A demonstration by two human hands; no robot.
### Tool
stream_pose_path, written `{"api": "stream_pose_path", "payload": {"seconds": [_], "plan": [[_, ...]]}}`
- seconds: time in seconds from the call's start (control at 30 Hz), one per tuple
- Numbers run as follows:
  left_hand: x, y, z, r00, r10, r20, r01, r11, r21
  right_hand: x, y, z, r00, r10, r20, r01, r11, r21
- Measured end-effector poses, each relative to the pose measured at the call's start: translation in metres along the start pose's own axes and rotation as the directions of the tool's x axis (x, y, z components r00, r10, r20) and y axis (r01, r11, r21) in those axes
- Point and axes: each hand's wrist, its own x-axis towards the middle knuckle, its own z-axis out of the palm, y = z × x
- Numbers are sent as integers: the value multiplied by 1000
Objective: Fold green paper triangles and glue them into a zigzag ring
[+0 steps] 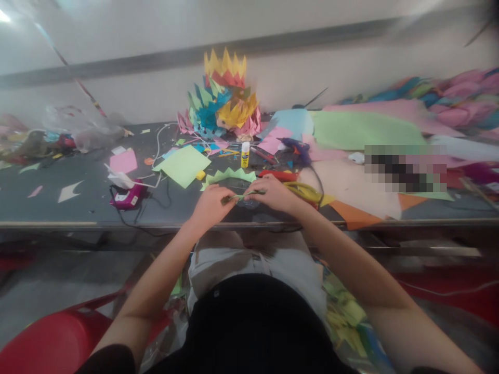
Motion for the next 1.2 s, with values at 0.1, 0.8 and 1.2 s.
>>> {"api": "stream_pose_path", "payload": {"seconds": [0.1,0.8,1.2], "plan": [[0,1,-1,1000,7,-4,-7,1000,-16,0,0,-1,1000,-11,3,11,1000,9],[13,26,-34,980,193,39,-196,935,295,17,-58,-37,957,-70,282,234,757,-609],[23,19,-56,980,177,92,-199,893,404,40,-66,-47,942,-122,313,303,711,-634]]}}
